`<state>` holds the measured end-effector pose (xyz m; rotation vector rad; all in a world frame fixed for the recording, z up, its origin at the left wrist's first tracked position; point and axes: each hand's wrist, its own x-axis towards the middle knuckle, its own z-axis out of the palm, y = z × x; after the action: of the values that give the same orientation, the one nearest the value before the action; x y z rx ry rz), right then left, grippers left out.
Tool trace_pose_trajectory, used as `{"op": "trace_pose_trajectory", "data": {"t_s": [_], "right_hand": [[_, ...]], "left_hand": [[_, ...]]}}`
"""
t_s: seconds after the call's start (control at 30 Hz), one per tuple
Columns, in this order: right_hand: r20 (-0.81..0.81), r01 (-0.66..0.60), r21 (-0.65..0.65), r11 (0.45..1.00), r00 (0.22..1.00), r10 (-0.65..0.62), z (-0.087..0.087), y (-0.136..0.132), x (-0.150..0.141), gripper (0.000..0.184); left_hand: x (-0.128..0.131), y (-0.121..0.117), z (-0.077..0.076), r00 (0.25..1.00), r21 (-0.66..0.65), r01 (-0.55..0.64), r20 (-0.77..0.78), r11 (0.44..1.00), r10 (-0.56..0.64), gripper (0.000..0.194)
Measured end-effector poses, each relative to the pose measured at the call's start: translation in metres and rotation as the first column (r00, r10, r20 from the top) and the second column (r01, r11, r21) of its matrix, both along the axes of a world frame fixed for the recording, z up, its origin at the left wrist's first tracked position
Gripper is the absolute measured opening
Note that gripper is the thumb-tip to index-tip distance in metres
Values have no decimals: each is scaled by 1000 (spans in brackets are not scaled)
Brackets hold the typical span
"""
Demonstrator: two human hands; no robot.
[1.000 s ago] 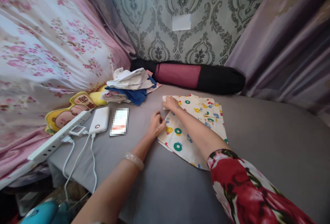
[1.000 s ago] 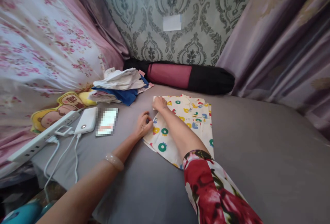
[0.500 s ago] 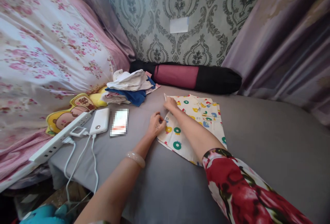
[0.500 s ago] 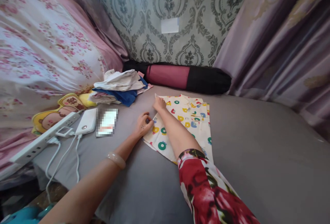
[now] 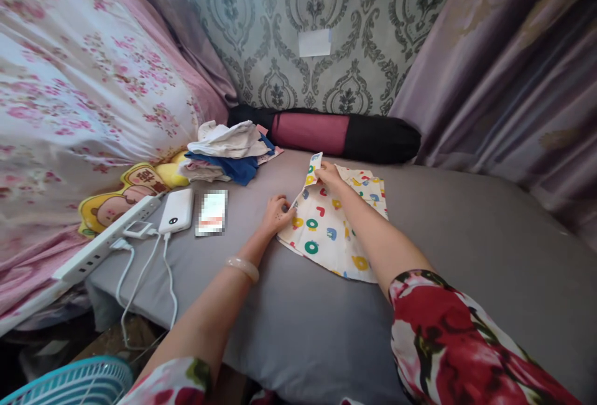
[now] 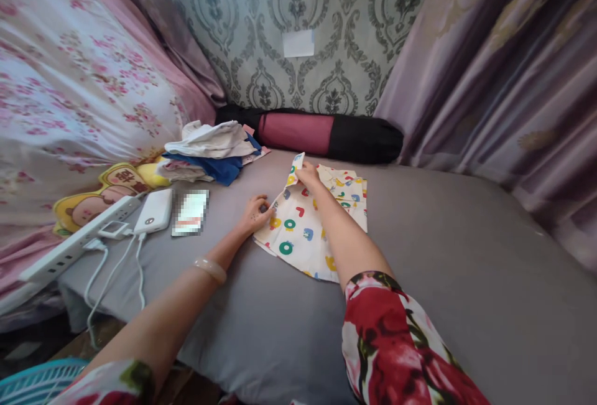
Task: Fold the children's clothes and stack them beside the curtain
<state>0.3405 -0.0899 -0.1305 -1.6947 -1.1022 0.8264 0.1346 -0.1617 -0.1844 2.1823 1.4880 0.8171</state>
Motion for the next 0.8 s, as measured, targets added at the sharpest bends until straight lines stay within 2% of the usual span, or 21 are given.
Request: {"op": "trace_pose_trajectory", "data": {"t_s": [0.13,0.27,0.37,0.47,0.6,0.8], "right_hand": [[-50,-9,-1,1000,999,8,5,-15,16,49],[-67,6,3,1000,998,-6,10,-28,32,52],[-53,31,9,999,998,-30,14,-40,42,52],[-34,51,5,999,998,-51,17,-52,51,48],[-32,70,-28,997,997,-71,18,-64,62,49],[-43,81,-81,993,996,-85,12,-72,76,53]], "left_hand": [[6,-2,11,998,-58,-37,-59,998,34,9],[16,-10,37,992,-92,-45,-120,995,34,15],[28,-19,60,989,-127,9,-143,992,-27,18],[41,-27,76,988,-211,96,-95,973,-119,19],[58,-35,80,984,-252,140,-74,958,-163,16],[72,-36,68,974,-302,174,-84,937,-208,13]]}}
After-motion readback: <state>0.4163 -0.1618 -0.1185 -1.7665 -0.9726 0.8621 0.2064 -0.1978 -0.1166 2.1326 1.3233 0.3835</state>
